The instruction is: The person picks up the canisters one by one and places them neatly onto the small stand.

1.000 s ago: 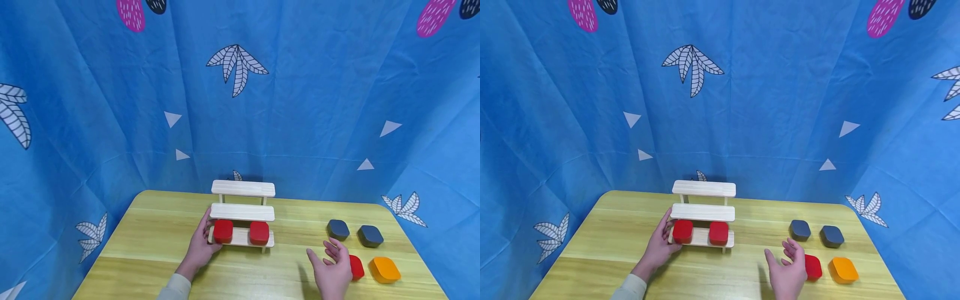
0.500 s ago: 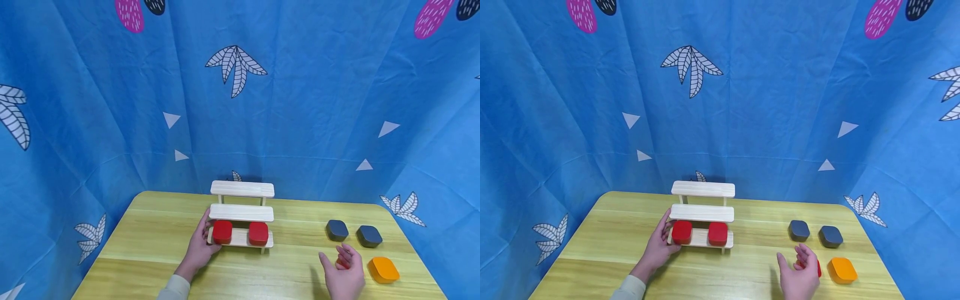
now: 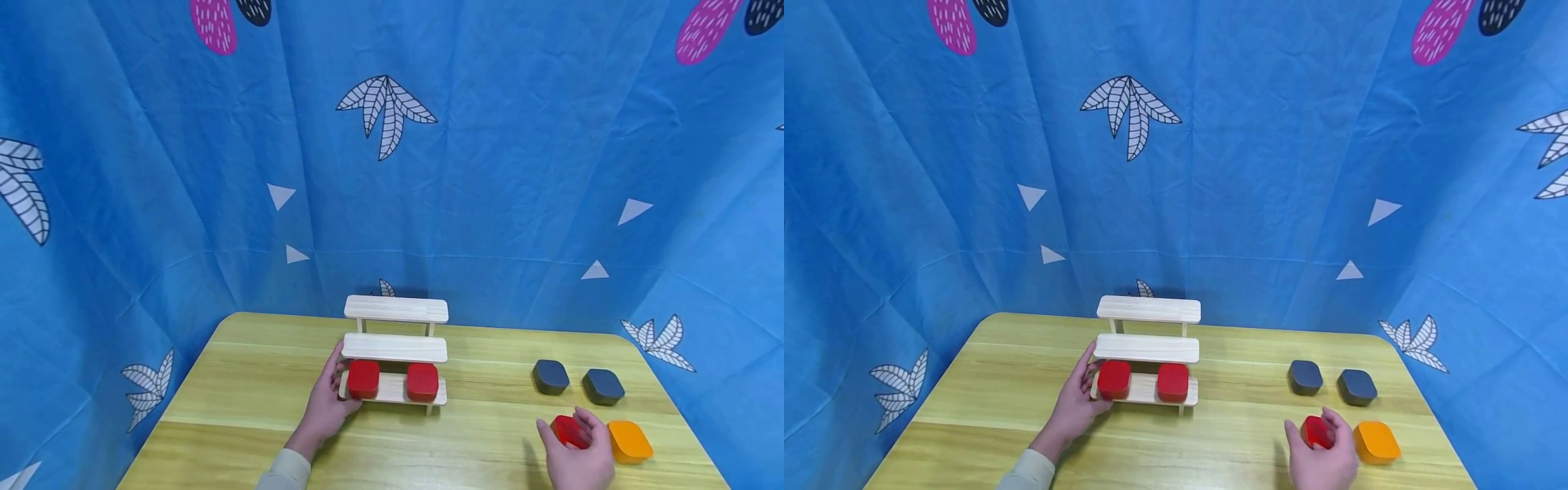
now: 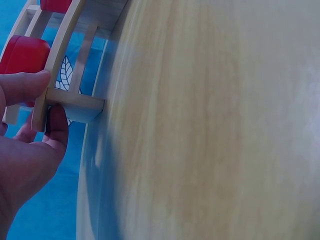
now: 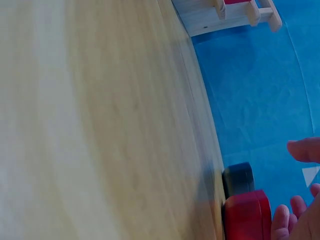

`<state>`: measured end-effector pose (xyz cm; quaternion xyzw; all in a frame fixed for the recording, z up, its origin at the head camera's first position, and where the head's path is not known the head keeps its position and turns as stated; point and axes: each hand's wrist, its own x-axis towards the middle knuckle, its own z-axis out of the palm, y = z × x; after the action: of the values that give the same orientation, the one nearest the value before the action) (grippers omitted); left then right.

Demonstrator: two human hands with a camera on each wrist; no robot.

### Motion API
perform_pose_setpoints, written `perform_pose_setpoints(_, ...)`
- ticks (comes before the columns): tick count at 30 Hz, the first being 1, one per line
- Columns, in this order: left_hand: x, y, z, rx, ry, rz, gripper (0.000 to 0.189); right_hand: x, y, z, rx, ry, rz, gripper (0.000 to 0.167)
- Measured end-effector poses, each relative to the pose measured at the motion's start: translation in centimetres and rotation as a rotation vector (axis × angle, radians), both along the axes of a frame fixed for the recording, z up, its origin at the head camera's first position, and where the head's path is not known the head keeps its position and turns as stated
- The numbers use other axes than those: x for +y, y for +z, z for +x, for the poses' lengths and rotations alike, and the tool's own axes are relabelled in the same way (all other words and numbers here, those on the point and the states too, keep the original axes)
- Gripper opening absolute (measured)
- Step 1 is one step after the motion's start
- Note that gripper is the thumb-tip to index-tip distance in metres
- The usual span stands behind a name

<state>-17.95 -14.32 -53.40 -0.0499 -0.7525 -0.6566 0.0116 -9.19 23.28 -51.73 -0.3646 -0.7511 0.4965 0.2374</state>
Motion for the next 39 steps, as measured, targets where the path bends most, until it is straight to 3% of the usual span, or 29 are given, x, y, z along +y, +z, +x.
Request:
perform_pose_setpoints(10,0.1,0.0,-0.1,0.005,0.0,0.009,0.115,1.1,-0.2,-0.1,-0.118,0.038,0.051,0.079)
perform_pose_setpoints(20,0.0,-0.2,-0.1,-0.018,-0.002,0.015,0.117,2.0,-0.7,-0.1,-0.324,0.052,0.069,0.087)
perform_pose_setpoints(28,0.0,-0.3,-0.3,0.001,-0.01,0.018,0.116,2.3,-1.2,-0.4,-0.383,0.067,0.086,0.097)
perform_pose_setpoints(39,0.0,0.0,-0.1,-0.022,0.005,0.013,0.118,2.6,-2.0,-0.5,-0.355,0.054,0.017,0.099)
